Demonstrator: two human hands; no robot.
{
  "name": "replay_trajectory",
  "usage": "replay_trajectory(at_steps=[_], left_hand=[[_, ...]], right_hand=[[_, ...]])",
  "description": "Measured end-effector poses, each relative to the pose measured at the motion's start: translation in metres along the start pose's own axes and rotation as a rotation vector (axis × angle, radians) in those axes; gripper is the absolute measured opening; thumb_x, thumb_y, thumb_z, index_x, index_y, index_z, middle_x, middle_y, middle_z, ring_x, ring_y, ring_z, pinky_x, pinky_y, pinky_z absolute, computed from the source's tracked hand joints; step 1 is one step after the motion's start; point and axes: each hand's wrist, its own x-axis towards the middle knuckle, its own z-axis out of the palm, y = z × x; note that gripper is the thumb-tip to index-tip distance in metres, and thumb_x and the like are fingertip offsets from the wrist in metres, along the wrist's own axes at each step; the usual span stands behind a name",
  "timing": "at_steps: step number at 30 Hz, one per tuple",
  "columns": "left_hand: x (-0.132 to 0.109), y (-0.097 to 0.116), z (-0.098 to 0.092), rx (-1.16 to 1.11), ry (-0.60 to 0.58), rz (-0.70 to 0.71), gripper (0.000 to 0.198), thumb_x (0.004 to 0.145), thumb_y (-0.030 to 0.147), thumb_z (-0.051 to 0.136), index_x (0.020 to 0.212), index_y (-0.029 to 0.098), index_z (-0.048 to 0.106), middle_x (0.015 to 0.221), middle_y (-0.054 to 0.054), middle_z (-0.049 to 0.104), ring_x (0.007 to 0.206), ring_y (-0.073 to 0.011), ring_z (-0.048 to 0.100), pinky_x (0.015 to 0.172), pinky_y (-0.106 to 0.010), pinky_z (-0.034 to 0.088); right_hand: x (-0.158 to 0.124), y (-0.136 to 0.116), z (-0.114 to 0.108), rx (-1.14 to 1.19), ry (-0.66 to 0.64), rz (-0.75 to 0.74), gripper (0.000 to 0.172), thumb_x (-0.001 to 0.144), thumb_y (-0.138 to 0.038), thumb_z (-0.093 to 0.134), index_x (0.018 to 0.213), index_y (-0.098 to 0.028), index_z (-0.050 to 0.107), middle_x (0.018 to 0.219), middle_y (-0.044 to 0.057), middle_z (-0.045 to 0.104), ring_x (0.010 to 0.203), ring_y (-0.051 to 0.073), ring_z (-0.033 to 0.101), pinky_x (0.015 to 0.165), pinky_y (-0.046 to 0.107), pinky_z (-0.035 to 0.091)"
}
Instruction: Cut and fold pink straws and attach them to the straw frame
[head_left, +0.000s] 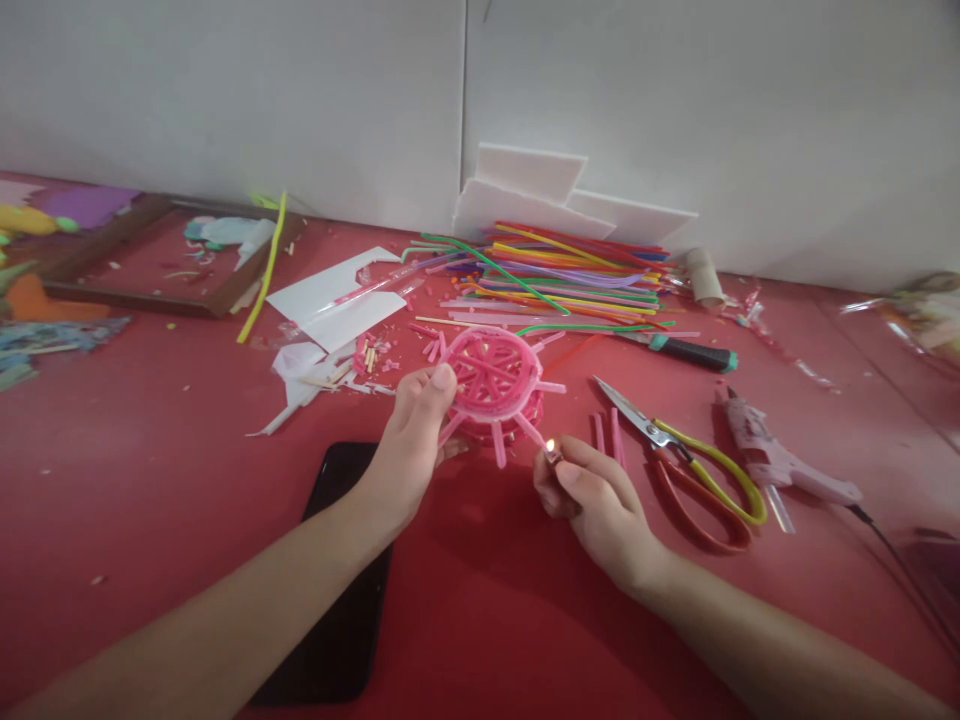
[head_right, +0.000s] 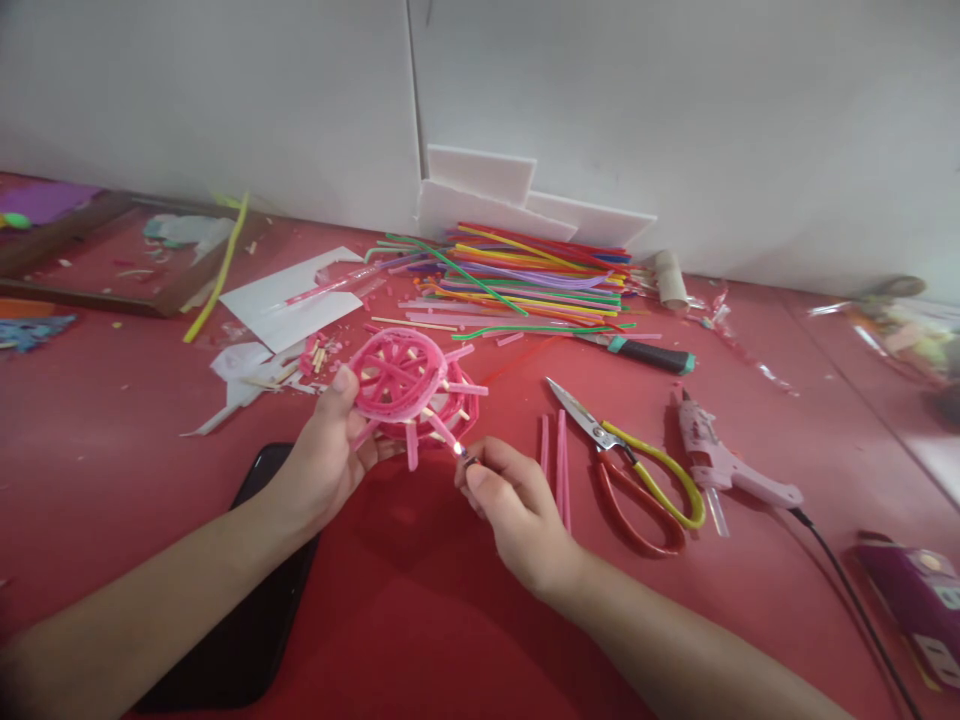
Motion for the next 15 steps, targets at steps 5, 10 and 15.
replay_trajectory(at_steps=[5,10,15], left_hand=[[0.001,-0.001,-0.001,0.044,0.039,-0.003,0.048,0.076,0.060,0.070,0.106,0.022,0.065,0.089,-0.005,0.073,0.088,-0.0244,0.071,0.068,-0.032,0.057],[-0.003,0.003,0.004,0.087,0.057,0.013,0.048,0.079,0.064,0.064,0.104,0.023,0.061,0.090,-0.004,0.071,0.084,-0.0235,0.070,0.067,-0.033,0.056],[-0.010,0.007,0.006,0.167,-0.011,0.001,0.054,0.074,0.063,0.070,0.106,0.024,0.052,0.089,-0.002,0.067,0.079,-0.0209,0.067,0.071,-0.035,0.054]], right_hand=[[-0.003,0.007,-0.002,0.110,0.029,-0.031,0.033,0.090,-0.046,0.054,0.074,-0.018,0.057,0.061,-0.004,0.041,0.056,0.011,0.033,0.052,0.026,0.027],[0.002,0.000,0.001,0.323,0.149,-0.075,0.034,0.083,-0.053,0.062,0.077,-0.020,0.057,0.060,-0.004,0.044,0.052,0.010,0.034,0.048,0.024,0.030],[0.010,-0.011,-0.004,0.379,0.352,-0.052,0.021,0.081,-0.035,0.070,0.077,-0.023,0.053,0.055,-0.008,0.040,0.047,0.009,0.034,0.043,0.020,0.031]])
